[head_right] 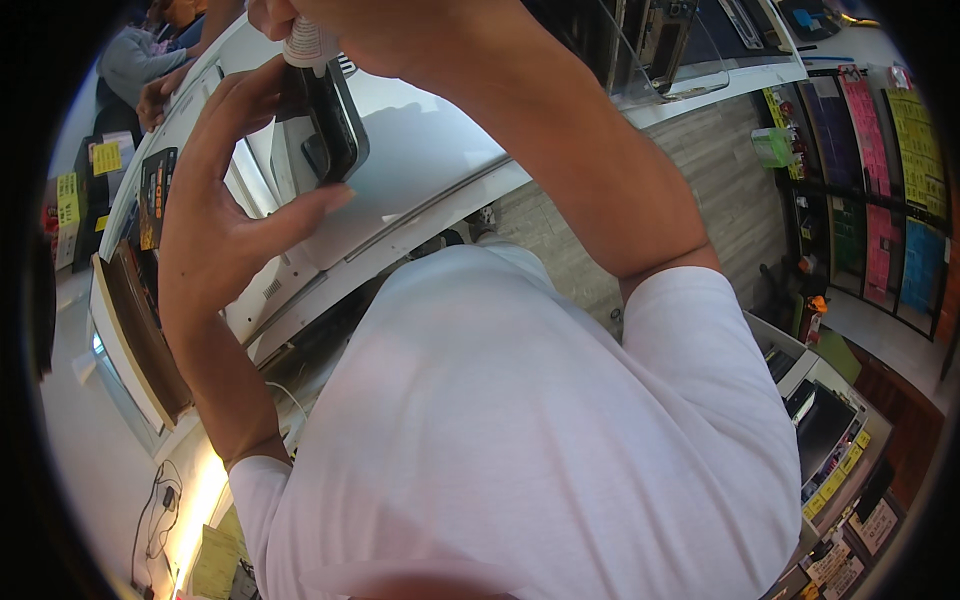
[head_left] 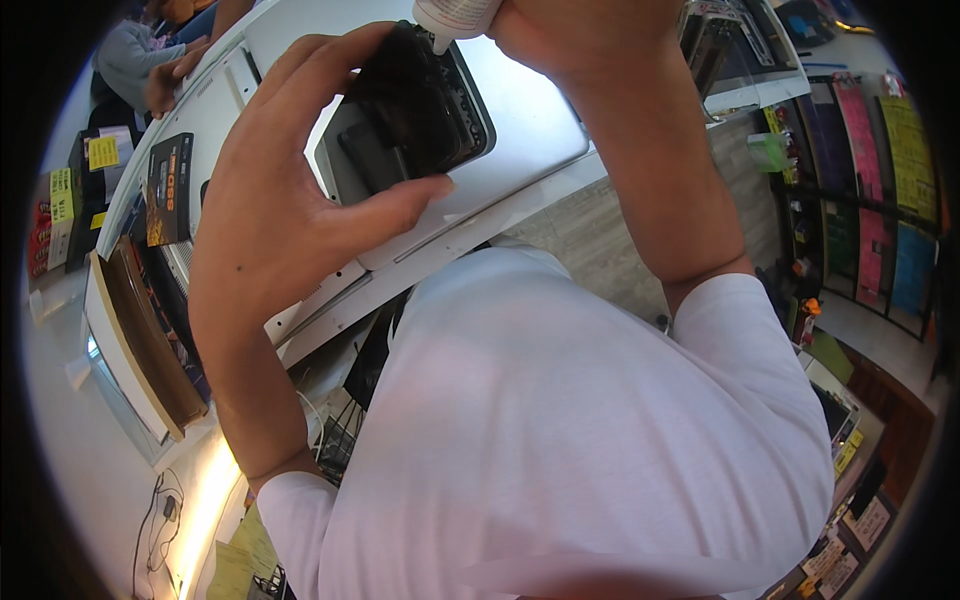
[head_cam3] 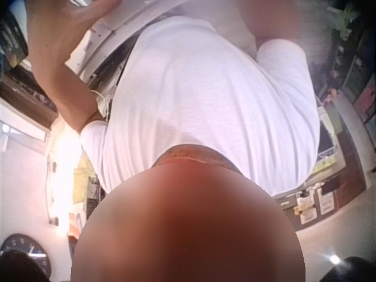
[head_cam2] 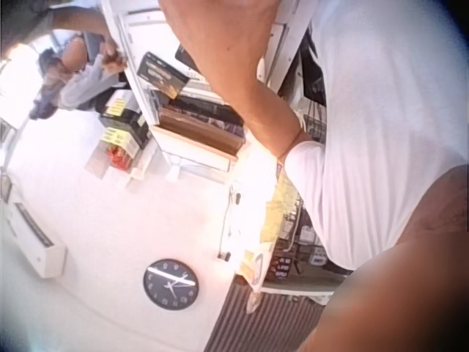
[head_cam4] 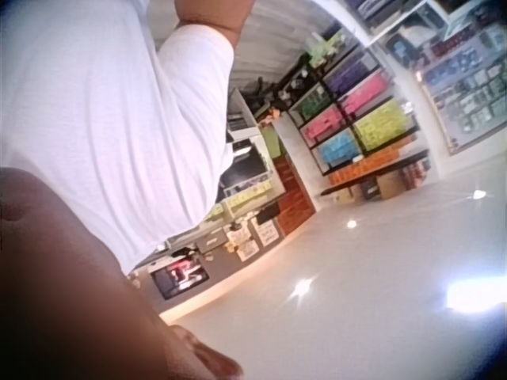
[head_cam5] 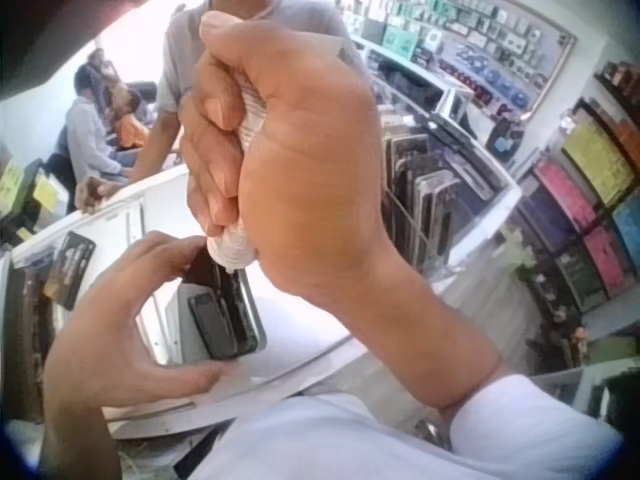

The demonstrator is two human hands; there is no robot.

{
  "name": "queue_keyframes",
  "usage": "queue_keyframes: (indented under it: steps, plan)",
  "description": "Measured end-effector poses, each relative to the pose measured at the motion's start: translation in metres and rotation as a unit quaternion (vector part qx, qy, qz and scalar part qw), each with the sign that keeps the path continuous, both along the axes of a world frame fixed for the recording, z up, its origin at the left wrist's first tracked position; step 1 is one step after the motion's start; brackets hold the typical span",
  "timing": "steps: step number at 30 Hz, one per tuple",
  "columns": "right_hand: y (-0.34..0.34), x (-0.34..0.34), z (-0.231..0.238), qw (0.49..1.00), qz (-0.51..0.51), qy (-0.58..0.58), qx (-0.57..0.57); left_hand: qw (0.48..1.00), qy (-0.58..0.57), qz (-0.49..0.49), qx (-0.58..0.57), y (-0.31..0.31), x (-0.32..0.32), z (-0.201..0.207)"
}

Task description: The person applies adhesive from a small tube along the edges of a smartphone. They repeatedly squeeze the tube and rotate the phone to cover different sides. The phone remains on the counter during the process.

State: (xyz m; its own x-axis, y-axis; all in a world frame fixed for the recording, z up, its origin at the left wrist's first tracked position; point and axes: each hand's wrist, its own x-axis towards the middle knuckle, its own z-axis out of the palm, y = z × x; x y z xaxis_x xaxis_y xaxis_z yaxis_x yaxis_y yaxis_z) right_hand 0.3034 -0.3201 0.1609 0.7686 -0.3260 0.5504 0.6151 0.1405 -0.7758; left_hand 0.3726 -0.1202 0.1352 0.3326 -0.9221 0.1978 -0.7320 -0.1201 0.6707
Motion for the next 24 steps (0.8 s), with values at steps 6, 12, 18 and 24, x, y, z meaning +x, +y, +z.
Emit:
queue_keyframes:
  steps: [6, 12, 18, 24]
  plan:
    - [0.003, 0.004, 0.0, 0.997, -0.027, -0.034, -0.06, 1.0, -0.007, 0.014, 0.004, 0.002, 0.0, -0.001]
    - [0.006, 0.007, -0.003, 0.986, -0.079, -0.071, -0.127, 0.999, -0.006, 0.026, 0.021, 0.003, -0.001, -0.001]
    - [0.01, 0.002, 0.004, 0.987, -0.084, -0.034, -0.132, 0.999, -0.005, 0.032, 0.016, 0.004, -0.001, -0.001]
    - [0.006, 0.001, 0.002, 0.968, -0.154, -0.014, -0.2, 0.999, -0.002, 0.044, 0.018, 0.003, -0.004, 0.001]
